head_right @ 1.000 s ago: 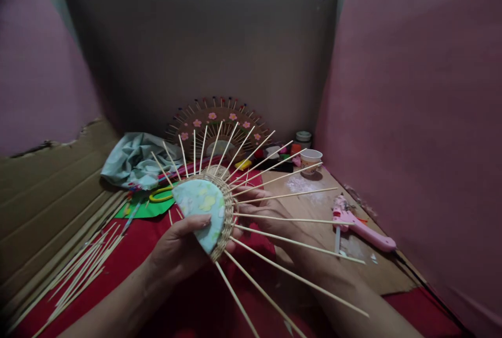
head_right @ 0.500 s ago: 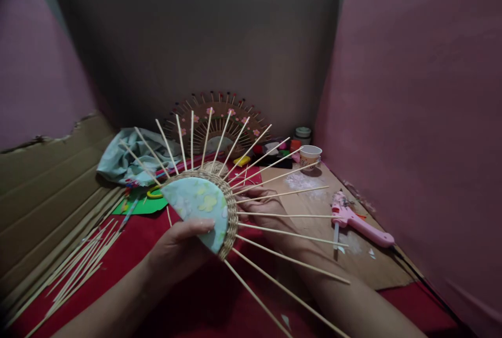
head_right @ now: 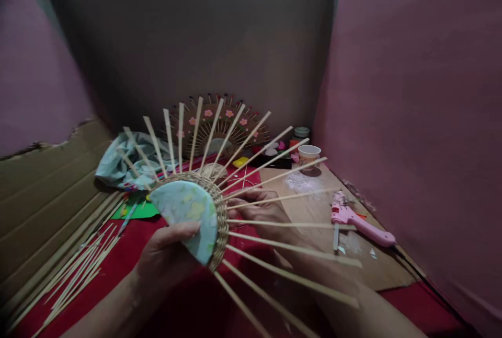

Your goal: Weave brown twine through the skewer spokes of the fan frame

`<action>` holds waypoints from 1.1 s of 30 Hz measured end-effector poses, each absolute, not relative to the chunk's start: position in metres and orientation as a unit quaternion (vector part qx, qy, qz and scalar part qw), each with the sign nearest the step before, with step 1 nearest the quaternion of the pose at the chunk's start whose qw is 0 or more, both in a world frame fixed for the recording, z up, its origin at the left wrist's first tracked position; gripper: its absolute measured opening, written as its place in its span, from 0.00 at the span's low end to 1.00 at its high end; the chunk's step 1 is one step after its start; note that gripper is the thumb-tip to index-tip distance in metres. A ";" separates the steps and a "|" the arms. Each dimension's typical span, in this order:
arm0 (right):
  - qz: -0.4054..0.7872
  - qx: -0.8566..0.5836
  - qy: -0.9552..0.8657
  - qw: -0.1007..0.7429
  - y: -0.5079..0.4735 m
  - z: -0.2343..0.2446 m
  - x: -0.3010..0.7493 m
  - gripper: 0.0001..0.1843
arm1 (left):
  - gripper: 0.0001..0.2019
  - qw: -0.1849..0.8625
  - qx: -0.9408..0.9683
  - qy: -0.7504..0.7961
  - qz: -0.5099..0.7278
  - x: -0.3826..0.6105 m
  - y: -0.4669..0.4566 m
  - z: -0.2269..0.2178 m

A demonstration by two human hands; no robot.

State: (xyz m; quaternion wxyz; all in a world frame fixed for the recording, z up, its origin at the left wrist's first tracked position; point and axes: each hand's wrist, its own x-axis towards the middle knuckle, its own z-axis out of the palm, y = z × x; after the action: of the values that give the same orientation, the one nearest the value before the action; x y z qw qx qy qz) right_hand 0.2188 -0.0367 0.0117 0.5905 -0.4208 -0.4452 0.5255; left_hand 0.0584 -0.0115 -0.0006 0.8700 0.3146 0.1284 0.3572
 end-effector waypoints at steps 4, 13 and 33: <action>0.456 -0.481 -0.475 0.579 -0.025 0.003 0.228 0.09 | 0.17 0.863 0.303 0.156 0.374 0.062 -0.010 -0.004; 0.173 -0.499 -0.637 0.562 -0.009 -0.005 0.268 0.06 | 0.13 0.864 0.318 0.167 0.352 0.060 -0.011 -0.001; 0.606 -0.206 -0.316 0.700 -0.006 0.001 0.318 0.03 | 0.21 0.824 0.246 0.305 0.410 0.063 -0.005 0.002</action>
State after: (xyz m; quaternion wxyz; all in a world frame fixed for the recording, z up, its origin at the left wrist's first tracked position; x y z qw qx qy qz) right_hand 0.3181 -0.0064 0.0008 0.7003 -0.2056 -0.3164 0.6060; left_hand 0.0633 -0.0054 0.0024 0.8236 0.2463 0.3047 0.4100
